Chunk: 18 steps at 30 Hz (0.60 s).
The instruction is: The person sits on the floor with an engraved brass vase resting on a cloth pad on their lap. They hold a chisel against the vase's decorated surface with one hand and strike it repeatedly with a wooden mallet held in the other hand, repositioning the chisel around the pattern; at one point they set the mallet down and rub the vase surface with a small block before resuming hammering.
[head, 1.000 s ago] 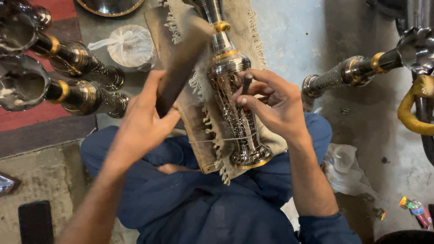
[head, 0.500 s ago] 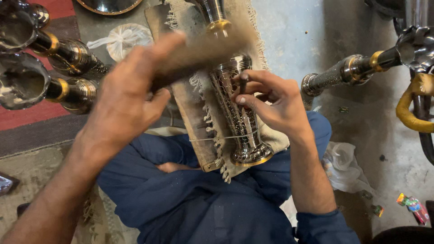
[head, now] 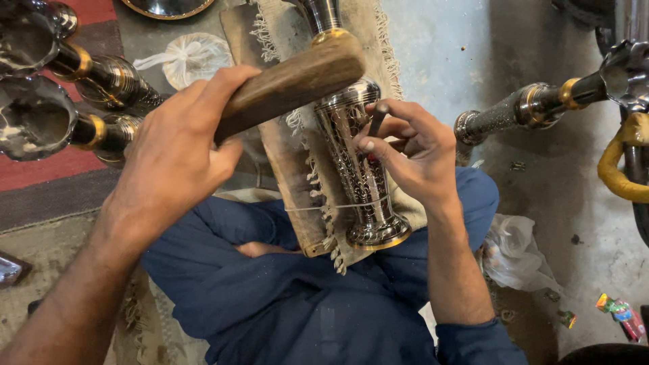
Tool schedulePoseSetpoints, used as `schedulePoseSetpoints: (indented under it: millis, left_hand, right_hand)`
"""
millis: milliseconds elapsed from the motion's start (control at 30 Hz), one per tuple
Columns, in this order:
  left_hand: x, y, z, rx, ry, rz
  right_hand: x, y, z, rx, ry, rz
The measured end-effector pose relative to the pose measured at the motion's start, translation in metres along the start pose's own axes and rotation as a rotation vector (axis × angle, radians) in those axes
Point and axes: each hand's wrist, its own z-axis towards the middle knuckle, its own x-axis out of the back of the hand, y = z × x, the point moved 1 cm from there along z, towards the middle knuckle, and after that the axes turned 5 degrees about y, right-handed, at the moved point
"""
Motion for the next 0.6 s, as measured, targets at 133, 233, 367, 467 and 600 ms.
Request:
schedulePoseSetpoints:
  millis: [133, 233, 367, 467, 600]
  left_hand:
    - [0.005, 0.01, 0.007, 0.013, 0.004, -0.203]
    - [0.005, 0.011, 0.011, 0.344, -0.092, -0.299]
    - [0.004, 0.015, 0.016, -0.19, 0.053, 0.012]
    - [-0.001, 0.011, 0.015, -0.159, -0.009, 0.167]
    - [-0.006, 0.008, 0.011, -0.192, 0.04, 0.155]
  right_hand:
    - [0.0, -0.002, 0.0, -0.01, -0.007, -0.073]
    - [-0.001, -0.006, 0.001, 0.032, -0.008, -0.099]
    - [-0.002, -0.011, 0.002, 0.013, -0.018, -0.127]
    - [-0.004, -0.012, 0.003, -0.017, -0.011, -0.126]
    - [-0.003, -0.013, 0.003, -0.008, -0.015, -0.146]
